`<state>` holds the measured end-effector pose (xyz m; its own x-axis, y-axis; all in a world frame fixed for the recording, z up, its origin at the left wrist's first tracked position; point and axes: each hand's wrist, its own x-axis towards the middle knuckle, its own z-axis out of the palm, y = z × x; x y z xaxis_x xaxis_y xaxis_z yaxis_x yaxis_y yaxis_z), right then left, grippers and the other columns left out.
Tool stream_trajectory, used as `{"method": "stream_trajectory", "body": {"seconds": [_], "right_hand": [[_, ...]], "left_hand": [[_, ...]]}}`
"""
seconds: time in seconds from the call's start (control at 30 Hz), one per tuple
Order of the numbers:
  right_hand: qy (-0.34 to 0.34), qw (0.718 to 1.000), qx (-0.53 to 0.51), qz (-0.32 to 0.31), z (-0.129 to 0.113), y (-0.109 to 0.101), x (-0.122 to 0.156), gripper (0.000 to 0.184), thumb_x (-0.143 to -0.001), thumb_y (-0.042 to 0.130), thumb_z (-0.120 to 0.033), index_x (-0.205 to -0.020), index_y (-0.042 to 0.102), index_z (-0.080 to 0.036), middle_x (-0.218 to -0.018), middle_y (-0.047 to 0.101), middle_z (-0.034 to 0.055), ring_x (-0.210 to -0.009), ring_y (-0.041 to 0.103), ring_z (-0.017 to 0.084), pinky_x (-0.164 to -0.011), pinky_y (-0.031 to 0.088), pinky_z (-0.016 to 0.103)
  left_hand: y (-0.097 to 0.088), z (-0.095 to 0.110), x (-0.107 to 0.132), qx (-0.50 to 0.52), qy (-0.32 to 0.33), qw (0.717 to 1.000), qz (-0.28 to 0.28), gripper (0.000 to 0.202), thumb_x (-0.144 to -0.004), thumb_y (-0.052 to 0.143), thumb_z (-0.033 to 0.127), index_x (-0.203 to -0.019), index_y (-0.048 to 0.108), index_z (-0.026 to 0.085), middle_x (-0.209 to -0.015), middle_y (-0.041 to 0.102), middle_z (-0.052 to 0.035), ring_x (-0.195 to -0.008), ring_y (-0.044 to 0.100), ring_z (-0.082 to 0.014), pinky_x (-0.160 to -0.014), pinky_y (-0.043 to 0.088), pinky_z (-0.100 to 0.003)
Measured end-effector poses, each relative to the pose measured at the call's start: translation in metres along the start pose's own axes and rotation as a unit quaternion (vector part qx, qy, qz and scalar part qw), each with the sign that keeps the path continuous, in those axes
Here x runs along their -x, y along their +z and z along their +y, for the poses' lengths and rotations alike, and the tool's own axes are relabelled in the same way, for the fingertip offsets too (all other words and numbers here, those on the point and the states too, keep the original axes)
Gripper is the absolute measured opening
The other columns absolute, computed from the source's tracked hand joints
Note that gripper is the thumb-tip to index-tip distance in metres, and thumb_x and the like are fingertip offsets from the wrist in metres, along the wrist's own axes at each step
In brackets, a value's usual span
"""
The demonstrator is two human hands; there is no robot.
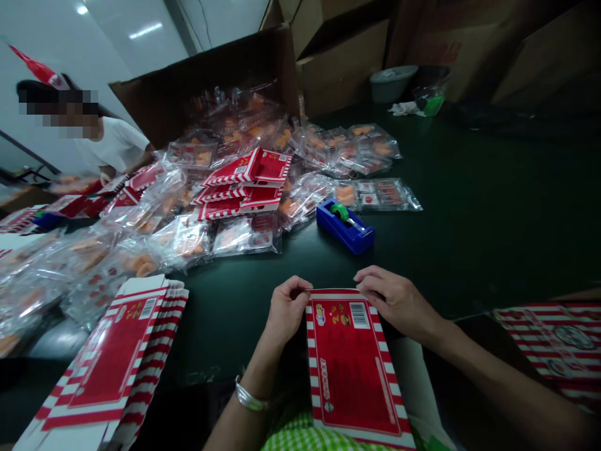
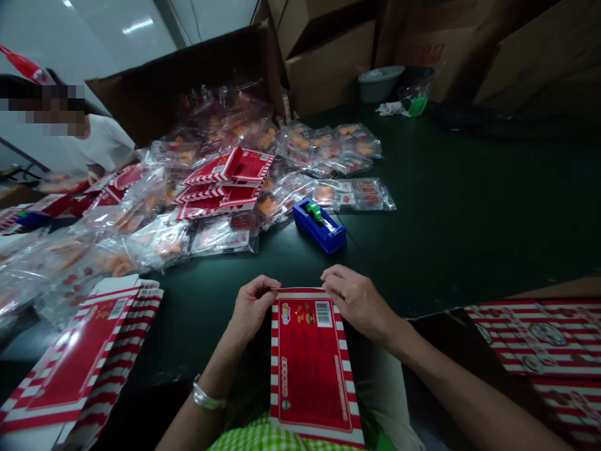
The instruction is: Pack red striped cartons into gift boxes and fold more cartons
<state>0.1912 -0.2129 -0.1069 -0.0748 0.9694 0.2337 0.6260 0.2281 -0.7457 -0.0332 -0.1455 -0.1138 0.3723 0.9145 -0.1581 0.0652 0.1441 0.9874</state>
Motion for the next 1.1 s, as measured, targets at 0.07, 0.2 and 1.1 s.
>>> {"method": "stream_trajectory", "body": {"seconds": [0.07, 0.2, 1.1], "right_hand": [[-0.020, 1.000, 0.005, 0.008, 0.002, 0.003, 0.006, 0.020, -0.087, 0.050, -0.033, -0.083, 0.066, -0.021, -0.107, 0.065, 0.0096, -0.090, 0.063, 0.020, -0.075, 0.051, 0.029], [0.053, 0.996, -0.075, -0.003, 0.002, 0.002, 0.011, 0.026, -0.086, 0.054, -0.042, -0.084, 0.070, -0.021, -0.108, 0.066, 0.0089, -0.097, 0.063, 0.023, -0.085, 0.051, 0.034], [0.216, 0.971, -0.065, -0.081, -0.011, -0.031, 0.004, 0.028, -0.074, 0.060, -0.045, -0.061, 0.057, -0.021, -0.064, 0.069, 0.0017, -0.060, 0.064, 0.019, -0.048, 0.043, 0.025]], "left_hand": [[-0.002, 0.002, 0.003, -0.019, 0.028, 0.999, -0.004, 0.005, -0.072, 0.061, 0.021, -0.074, 0.061, 0.016, -0.076, 0.062, 0.0006, -0.069, 0.054, -0.0116, -0.064, 0.043, -0.021], [-0.001, 0.009, 0.009, -0.050, 0.022, 0.998, -0.023, 0.017, -0.079, 0.061, 0.032, -0.077, 0.062, 0.015, -0.074, 0.061, -0.0002, -0.067, 0.053, -0.0119, -0.062, 0.042, -0.022], [0.023, 0.008, 0.020, -0.043, 0.007, 0.996, -0.083, 0.037, -0.086, 0.057, 0.028, -0.122, 0.050, 0.024, -0.112, 0.067, -0.0063, -0.097, 0.064, -0.0212, -0.079, 0.053, -0.030]]}}
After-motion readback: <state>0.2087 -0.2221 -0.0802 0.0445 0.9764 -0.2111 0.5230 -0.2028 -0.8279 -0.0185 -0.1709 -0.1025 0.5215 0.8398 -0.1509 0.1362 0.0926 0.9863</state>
